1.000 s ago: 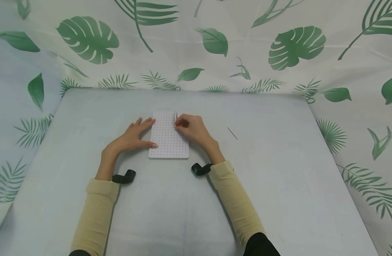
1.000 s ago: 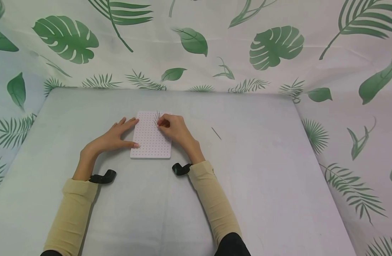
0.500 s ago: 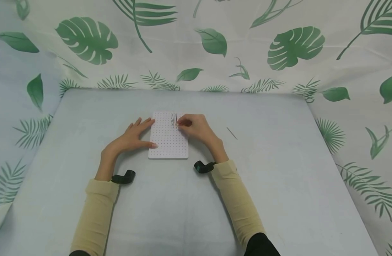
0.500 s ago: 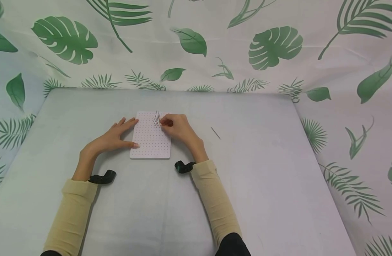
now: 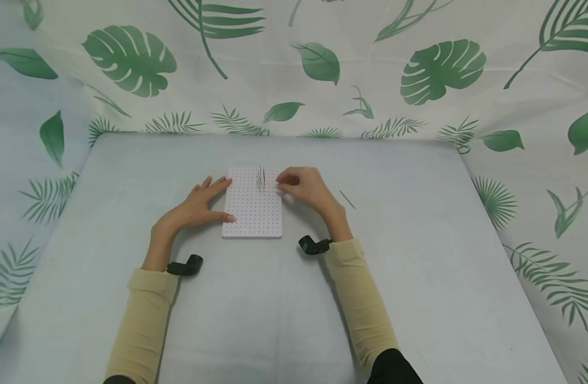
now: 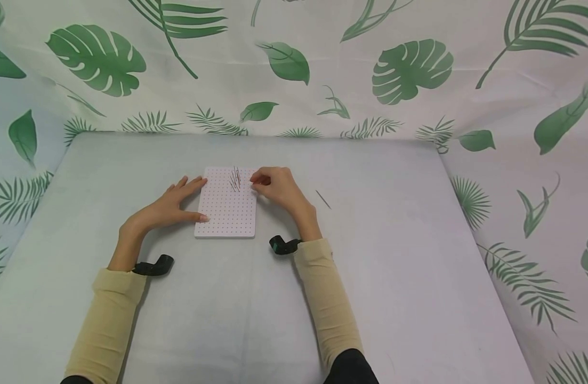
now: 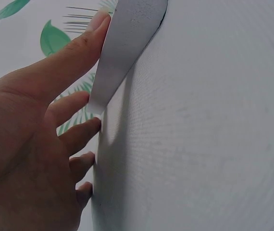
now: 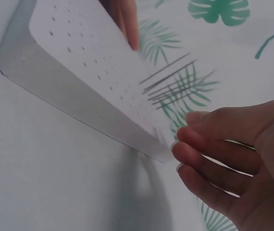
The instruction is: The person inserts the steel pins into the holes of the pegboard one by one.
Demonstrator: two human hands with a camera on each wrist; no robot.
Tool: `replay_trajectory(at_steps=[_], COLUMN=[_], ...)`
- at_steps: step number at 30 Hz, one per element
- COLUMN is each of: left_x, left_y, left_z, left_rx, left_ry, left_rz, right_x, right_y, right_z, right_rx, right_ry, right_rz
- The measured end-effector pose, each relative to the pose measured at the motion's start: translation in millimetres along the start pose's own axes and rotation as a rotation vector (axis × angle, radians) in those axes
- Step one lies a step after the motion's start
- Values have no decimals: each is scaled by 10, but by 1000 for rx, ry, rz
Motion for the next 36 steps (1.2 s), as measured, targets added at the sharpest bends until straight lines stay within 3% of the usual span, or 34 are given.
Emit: replay_trajectory(at_steps=[36], left_x=[21], left_y=[13], left_z=[3], left_rx=[15], left_ry=[3], left_rz=[-10], right_x=[507], right_y=[433], right_z=[496], right_rx=[59], right_ry=[89], right_rz=[-130])
Point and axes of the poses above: each hand's wrist, its own x-axis away from the middle knuckle, its own z-axis out of the back of the hand, y = z × x, the point moved 10 cm from there along -x, towards the middle knuckle, and after that the axes turned 12 degrees about z, right-handed, at the moved point
